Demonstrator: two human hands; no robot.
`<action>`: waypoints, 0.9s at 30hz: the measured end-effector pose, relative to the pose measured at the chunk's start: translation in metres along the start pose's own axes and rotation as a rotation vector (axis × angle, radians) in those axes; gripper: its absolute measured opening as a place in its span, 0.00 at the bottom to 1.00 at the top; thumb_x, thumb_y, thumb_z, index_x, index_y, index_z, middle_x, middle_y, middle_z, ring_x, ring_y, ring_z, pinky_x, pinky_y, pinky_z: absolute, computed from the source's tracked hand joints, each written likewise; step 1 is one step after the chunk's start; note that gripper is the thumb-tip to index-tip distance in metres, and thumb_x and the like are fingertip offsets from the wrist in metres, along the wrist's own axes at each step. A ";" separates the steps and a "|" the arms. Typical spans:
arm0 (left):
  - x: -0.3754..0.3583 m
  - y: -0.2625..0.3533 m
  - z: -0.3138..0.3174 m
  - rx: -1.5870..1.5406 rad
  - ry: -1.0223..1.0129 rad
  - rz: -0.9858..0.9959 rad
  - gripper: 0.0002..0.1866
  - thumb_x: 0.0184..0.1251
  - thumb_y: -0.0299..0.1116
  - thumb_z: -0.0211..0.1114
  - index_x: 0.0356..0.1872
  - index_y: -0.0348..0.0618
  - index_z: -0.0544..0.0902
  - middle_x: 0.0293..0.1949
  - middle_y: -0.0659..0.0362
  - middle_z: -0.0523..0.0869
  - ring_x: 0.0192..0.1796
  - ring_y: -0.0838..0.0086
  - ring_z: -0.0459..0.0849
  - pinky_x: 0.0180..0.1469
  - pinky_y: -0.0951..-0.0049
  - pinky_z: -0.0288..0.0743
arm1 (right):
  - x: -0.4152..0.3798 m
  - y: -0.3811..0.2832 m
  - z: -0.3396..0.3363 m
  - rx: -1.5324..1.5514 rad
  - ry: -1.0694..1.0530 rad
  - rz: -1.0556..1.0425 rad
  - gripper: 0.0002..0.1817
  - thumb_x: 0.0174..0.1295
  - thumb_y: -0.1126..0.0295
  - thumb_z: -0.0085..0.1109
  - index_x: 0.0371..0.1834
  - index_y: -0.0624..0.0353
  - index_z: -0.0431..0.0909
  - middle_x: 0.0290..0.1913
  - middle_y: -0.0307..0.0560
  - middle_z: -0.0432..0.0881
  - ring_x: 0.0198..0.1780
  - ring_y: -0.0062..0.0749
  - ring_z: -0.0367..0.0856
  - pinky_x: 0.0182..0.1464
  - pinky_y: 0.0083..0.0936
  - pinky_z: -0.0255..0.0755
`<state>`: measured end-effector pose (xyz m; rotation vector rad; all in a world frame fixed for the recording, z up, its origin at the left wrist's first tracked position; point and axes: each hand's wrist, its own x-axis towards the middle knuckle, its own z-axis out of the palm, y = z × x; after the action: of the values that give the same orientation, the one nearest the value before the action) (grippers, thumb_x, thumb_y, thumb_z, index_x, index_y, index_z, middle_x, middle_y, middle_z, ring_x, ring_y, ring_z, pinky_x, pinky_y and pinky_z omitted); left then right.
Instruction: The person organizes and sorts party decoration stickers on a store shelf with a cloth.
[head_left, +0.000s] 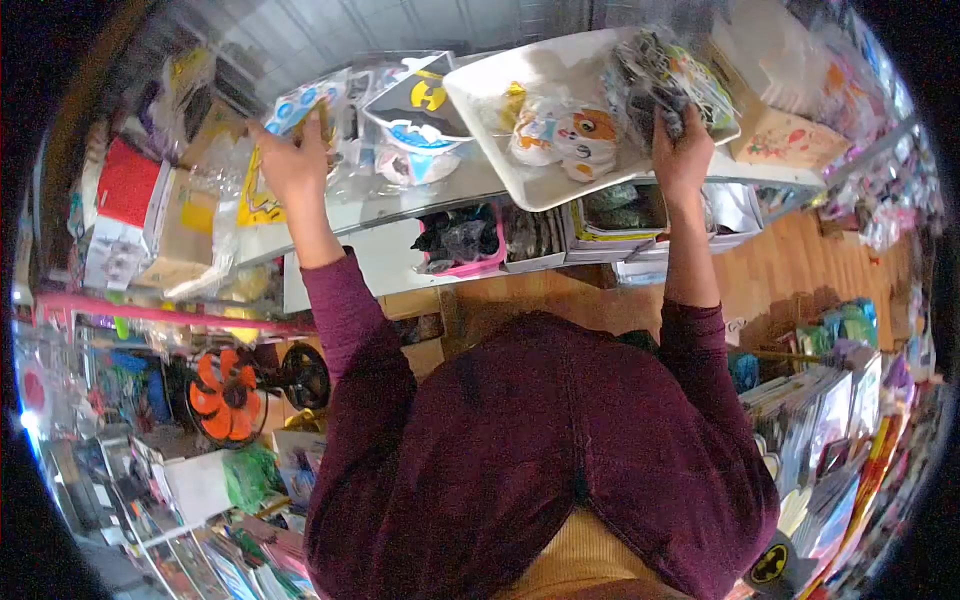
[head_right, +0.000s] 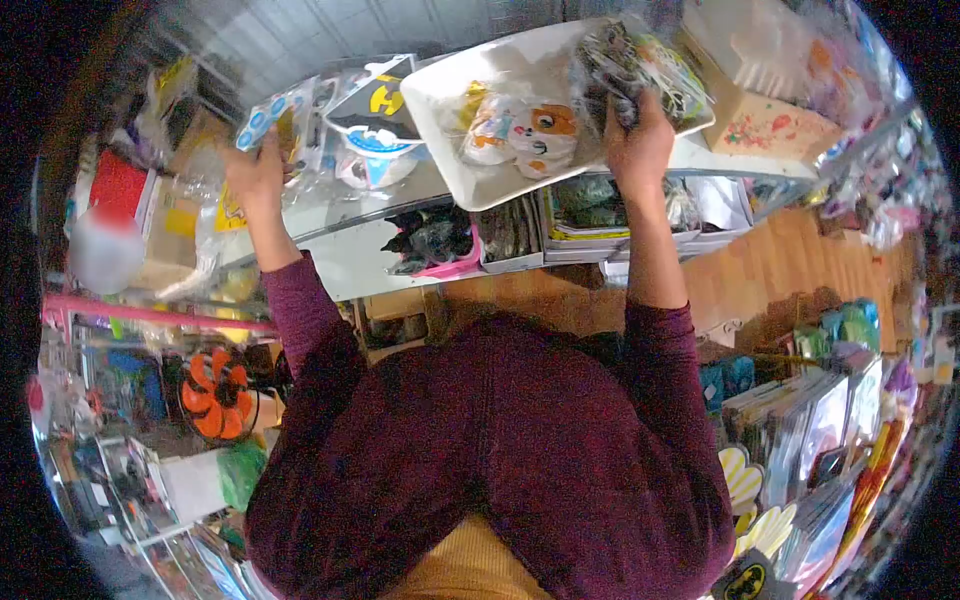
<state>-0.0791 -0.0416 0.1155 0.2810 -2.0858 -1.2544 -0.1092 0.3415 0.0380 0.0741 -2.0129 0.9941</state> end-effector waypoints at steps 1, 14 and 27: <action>-0.009 0.013 0.009 0.091 0.083 0.155 0.39 0.54 0.31 0.62 0.62 0.27 0.48 0.16 0.56 0.76 0.14 0.78 0.72 0.14 0.79 0.65 | 0.001 0.000 0.000 -0.013 0.013 0.010 0.10 0.49 0.70 0.58 0.30 0.65 0.71 0.30 0.62 0.76 0.35 0.59 0.75 0.35 0.36 0.70; -0.056 0.041 0.176 0.736 -0.800 0.496 0.28 0.42 0.43 0.70 0.39 0.30 0.75 0.34 0.43 0.81 0.41 0.53 0.80 0.42 0.62 0.74 | -0.002 0.005 0.001 -0.031 0.017 -0.058 0.11 0.48 0.70 0.58 0.29 0.64 0.68 0.28 0.62 0.75 0.34 0.61 0.73 0.34 0.41 0.67; -0.056 0.044 0.164 -0.564 -0.808 -0.197 0.17 0.49 0.24 0.64 0.42 0.30 0.73 0.36 0.53 0.81 0.36 0.72 0.80 0.38 0.75 0.74 | -0.001 -0.005 -0.005 -0.066 -0.028 0.007 0.12 0.52 0.73 0.56 0.37 0.69 0.71 0.34 0.62 0.77 0.38 0.53 0.77 0.39 0.30 0.70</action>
<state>-0.1362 0.1236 0.0778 -0.3457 -2.2187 -2.2812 -0.1034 0.3411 0.0414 0.0462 -2.0711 0.9350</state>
